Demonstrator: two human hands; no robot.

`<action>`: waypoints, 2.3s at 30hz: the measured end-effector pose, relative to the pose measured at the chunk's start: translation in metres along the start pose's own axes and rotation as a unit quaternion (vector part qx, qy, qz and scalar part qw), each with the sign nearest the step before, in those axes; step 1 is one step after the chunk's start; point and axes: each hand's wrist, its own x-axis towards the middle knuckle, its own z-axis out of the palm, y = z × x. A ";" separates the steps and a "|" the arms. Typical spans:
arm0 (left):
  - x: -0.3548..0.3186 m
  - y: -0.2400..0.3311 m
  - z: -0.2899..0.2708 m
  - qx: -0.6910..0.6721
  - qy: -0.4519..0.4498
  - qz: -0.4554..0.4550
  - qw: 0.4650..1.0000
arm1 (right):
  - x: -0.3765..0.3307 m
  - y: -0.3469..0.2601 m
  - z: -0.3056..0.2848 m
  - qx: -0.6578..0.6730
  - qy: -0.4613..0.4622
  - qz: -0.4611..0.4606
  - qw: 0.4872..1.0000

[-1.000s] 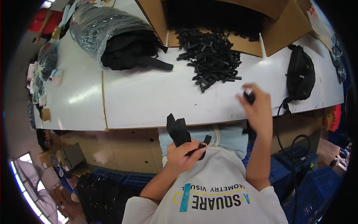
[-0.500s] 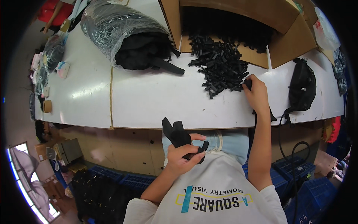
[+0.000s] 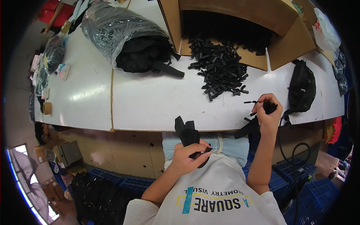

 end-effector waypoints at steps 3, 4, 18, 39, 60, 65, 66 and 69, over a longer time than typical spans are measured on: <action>0.006 0.001 0.001 0.005 -0.018 0.016 1.000 | -0.011 0.008 0.003 0.022 0.000 -0.080 0.997; 0.007 0.001 0.003 0.005 -0.017 0.029 0.999 | -0.015 0.009 0.004 0.025 -0.006 -0.099 0.995; 0.015 0.018 0.017 0.075 0.022 0.067 0.995 | -0.084 0.003 0.030 0.079 -0.193 -0.196 0.958; 0.010 0.016 0.014 0.076 0.013 0.107 0.991 | -0.089 0.001 0.036 -0.001 -0.197 -0.257 0.946; 0.002 0.011 0.021 0.046 0.091 0.042 0.994 | -0.087 -0.005 0.044 -0.114 -0.202 -0.352 0.907; -0.001 0.012 0.016 0.046 0.084 0.012 0.995 | -0.086 -0.005 0.048 -0.098 -0.212 -0.349 0.908; -0.002 0.010 0.015 0.050 0.085 0.017 0.995 | -0.087 -0.007 0.050 -0.099 -0.202 -0.342 0.912; -0.005 0.011 0.012 0.053 0.104 0.028 0.993 | -0.099 -0.001 0.048 -0.067 -0.134 -0.248 0.957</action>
